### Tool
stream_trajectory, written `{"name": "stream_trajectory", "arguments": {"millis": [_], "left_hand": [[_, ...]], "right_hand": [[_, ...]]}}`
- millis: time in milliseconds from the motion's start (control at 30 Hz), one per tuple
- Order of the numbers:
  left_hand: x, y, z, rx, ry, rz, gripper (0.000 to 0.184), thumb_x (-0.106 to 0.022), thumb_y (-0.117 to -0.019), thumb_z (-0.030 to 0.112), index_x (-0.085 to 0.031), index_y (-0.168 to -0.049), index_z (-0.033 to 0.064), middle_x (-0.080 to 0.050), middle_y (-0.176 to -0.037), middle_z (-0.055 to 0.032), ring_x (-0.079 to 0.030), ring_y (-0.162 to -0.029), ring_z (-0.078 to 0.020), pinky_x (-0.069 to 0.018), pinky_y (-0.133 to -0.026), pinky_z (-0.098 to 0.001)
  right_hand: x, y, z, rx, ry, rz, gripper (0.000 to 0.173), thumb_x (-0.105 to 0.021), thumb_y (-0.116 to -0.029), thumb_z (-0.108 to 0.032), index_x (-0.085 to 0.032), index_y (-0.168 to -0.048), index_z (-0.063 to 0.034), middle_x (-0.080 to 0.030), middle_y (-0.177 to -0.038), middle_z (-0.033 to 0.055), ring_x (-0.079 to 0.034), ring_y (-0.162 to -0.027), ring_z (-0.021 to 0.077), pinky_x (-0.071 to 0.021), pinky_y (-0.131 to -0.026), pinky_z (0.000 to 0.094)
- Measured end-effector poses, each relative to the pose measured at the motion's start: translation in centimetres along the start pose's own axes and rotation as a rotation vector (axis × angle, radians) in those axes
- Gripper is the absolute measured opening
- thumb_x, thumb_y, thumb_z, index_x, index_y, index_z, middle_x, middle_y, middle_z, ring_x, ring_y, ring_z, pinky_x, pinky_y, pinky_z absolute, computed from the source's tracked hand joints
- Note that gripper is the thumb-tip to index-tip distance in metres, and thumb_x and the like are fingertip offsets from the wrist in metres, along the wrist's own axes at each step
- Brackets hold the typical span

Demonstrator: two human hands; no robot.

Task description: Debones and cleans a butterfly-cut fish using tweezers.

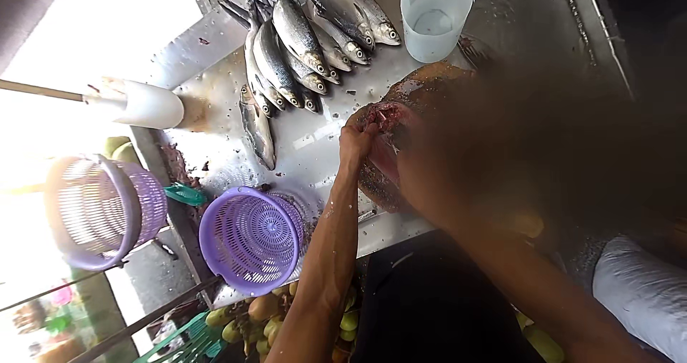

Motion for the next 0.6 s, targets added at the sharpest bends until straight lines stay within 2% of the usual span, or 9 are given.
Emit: {"name": "stream_trajectory", "arguments": {"millis": [100,200,300,367,433,467,533,600], "left_hand": [[-0.2,0.3,0.4,-0.001,-0.061,0.007,0.044,-0.068,-0.0953,0.043,-0.064,-0.074,0.0055,-0.065,-0.074,-0.0121,-0.065,-0.072,-0.0285,-0.0505,-0.069,-0.0563],[-0.3,1.0,1.1,-0.047,-0.092,0.044,0.039,-0.068,-0.0953,0.04,-0.067,-0.079,0.0044,-0.068,-0.078,-0.0134,-0.068,-0.078,-0.0295,-0.0516,-0.073,-0.0581],[-0.2,1.1,1.4,-0.07,-0.133,0.042,0.043,-0.066,-0.0969,0.039,-0.063,-0.071,0.0046,-0.064,-0.072,-0.0127,-0.064,-0.072,-0.0298,-0.0491,-0.069,-0.0572],[-0.1,0.7,0.5,-0.087,-0.029,0.009,0.04,-0.066,-0.0985,0.038,-0.066,-0.074,0.0061,-0.063,-0.07,-0.008,-0.062,-0.068,-0.0228,-0.0489,-0.067,-0.05],[-0.4,0.4,-0.8,-0.076,0.239,-0.04,0.032,-0.066,-0.1003,0.031,-0.071,-0.084,0.0046,-0.067,-0.072,-0.0049,-0.063,-0.065,-0.0138,-0.0535,-0.065,-0.0382],[-0.7,0.2,-1.3,-0.046,0.375,-0.073,0.028,-0.065,-0.101,0.028,-0.071,-0.091,0.0026,-0.069,-0.076,-0.0063,-0.066,-0.068,-0.0139,-0.0569,-0.069,-0.0374],[-1.4,0.0,-2.0,0.003,0.546,-0.101,0.024,-0.063,-0.1019,0.024,-0.069,-0.096,0.0009,-0.07,-0.081,-0.0081,-0.068,-0.072,-0.0152,-0.0582,-0.072,-0.0373],[-1.7,-0.1,-2.3,0.011,0.602,-0.1,0.022,-0.064,-0.1018,0.021,-0.068,-0.094,0.0013,-0.07,-0.08,-0.0074,-0.067,-0.072,-0.0147,-0.0581,-0.072,-0.0363]], "right_hand": [[0.1,-0.3,-0.1,-0.002,0.009,-0.017,0.033,-0.065,-0.0957,-0.02,-0.064,-0.121,0.0012,-0.064,-0.111,0.026,-0.063,-0.1,0.0434,-0.0487,-0.082,0.0566],[0.4,-0.7,-0.4,0.036,0.004,-0.028,0.032,-0.063,-0.099,-0.016,-0.061,-0.124,0.0041,-0.063,-0.111,0.0267,-0.062,-0.099,0.0422,-0.0486,-0.082,0.0548],[1.3,-1.1,0.0,0.092,-0.129,-0.143,0.03,-0.061,-0.101,-0.013,-0.062,-0.126,0.0038,-0.066,-0.114,0.0254,-0.065,-0.103,0.0412,-0.0506,-0.086,0.0544],[-0.7,-2.4,1.7,0.072,-0.505,-0.151,0.027,-0.067,-0.0964,-0.021,-0.066,-0.115,-0.0018,-0.07,-0.097,0.0178,-0.07,-0.086,0.0335,-0.0571,-0.074,0.0523],[-1.9,-3.0,3.3,0.021,-1.04,-0.26,0.028,-0.07,-0.0974,-0.024,-0.068,-0.118,-0.0044,-0.071,-0.086,0.0103,-0.067,-0.068,0.0199,-0.0564,-0.06,0.0376],[-2.4,-2.9,3.7,0.004,-1.323,-0.302,0.025,-0.069,-0.0982,-0.02,-0.066,-0.117,-0.0033,-0.069,-0.08,0.0081,-0.062,-0.06,0.0142,-0.0522,-0.053,0.0289],[-2.8,-2.5,3.8,-0.023,-1.746,-0.305,0.022,-0.063,-0.1008,-0.014,-0.065,-0.119,-0.0014,-0.067,-0.081,0.0075,-0.057,-0.055,0.0092,-0.0464,-0.045,0.0212],[-2.0,-2.1,4.0,-0.015,-1.975,-0.234,0.024,-0.058,-0.1037,-0.016,-0.065,-0.122,-0.0026,-0.067,-0.087,0.0081,-0.057,-0.056,0.0078,-0.0451,-0.044,0.0188]]}}
Point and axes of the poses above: each hand's wrist, its own y-axis away from the middle knuckle, its own x-axis out of the back of the hand, z = x × y, the point moved 1 cm from there along -y, towards the middle knuckle
